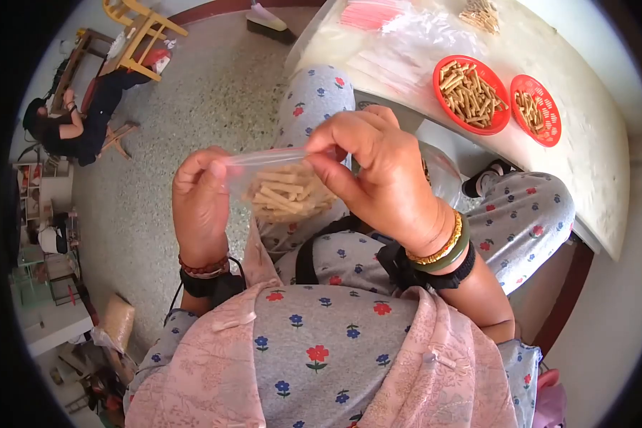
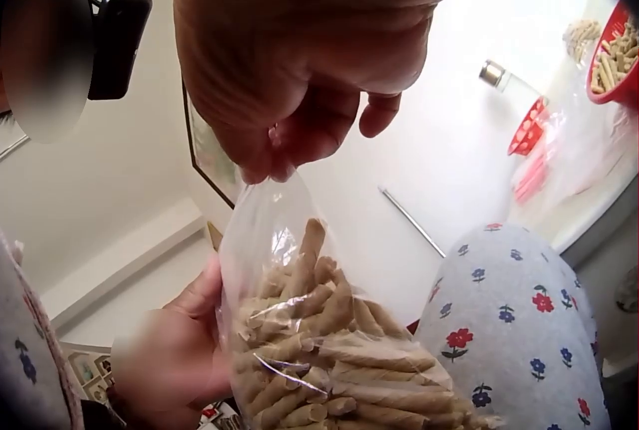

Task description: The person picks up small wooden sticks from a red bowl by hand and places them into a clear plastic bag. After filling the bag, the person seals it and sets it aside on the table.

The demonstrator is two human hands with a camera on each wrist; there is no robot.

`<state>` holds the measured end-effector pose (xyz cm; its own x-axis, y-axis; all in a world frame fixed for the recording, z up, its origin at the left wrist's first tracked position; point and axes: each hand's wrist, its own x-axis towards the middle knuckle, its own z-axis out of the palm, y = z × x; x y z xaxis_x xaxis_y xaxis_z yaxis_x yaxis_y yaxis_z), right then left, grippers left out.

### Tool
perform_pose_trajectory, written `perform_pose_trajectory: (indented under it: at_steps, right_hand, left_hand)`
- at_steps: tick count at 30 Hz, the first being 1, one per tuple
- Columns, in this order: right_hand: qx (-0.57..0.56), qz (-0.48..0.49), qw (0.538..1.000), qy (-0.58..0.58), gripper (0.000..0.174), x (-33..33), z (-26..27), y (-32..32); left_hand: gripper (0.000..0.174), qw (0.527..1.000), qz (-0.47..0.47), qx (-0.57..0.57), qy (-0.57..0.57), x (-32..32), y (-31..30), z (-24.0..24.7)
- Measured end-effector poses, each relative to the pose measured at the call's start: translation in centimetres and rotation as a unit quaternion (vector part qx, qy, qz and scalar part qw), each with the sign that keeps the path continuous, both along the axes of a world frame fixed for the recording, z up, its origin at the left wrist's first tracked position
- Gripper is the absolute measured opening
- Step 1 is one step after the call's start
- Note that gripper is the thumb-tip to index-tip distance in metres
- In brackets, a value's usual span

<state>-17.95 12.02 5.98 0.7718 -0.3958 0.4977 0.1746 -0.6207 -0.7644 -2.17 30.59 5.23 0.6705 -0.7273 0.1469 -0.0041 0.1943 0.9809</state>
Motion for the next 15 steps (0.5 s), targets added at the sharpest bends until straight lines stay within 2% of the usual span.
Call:
perform_pose_trajectory:
  at_steps: [1, 3, 7, 9, 13, 15]
  right_hand:
    - [0.000, -0.001, 1.000, 0.001, 0.017, -0.1, 0.1, 0.1]
    - [0.086, 0.002, 0.995, 0.049, 0.022, -0.1, 0.3, 0.3]
    - [0.065, 0.014, 0.997, 0.025, 0.021, 0.0, -0.2, 0.1]
    - [0.131, 0.021, 0.991, 0.034, 0.018, 0.0, -0.6, 0.0]
    - [0.164, 0.028, 0.986, 0.015, 0.013, 0.2, -1.4, -0.1]
    - [0.217, 0.022, 0.975, 0.036, 0.011, 0.2, -1.6, 0.1]
  left_hand:
    - [0.013, 1.000, -0.001, 0.000, 0.001, 0.0, 0.1, -0.1]
    - [0.013, 1.000, 0.014, 0.016, 0.009, 0.2, 0.2, -0.2]
    - [0.013, 1.000, 0.017, 0.012, 0.010, 0.3, 0.1, -0.4]
    - [0.014, 0.999, 0.024, 0.000, 0.022, 0.3, 0.0, -0.6]
    - [0.013, 0.999, 0.029, 0.017, 0.023, 0.1, -0.1, -0.4]
    - [0.013, 1.000, 0.018, 0.000, 0.012, 0.1, -0.1, -0.6]
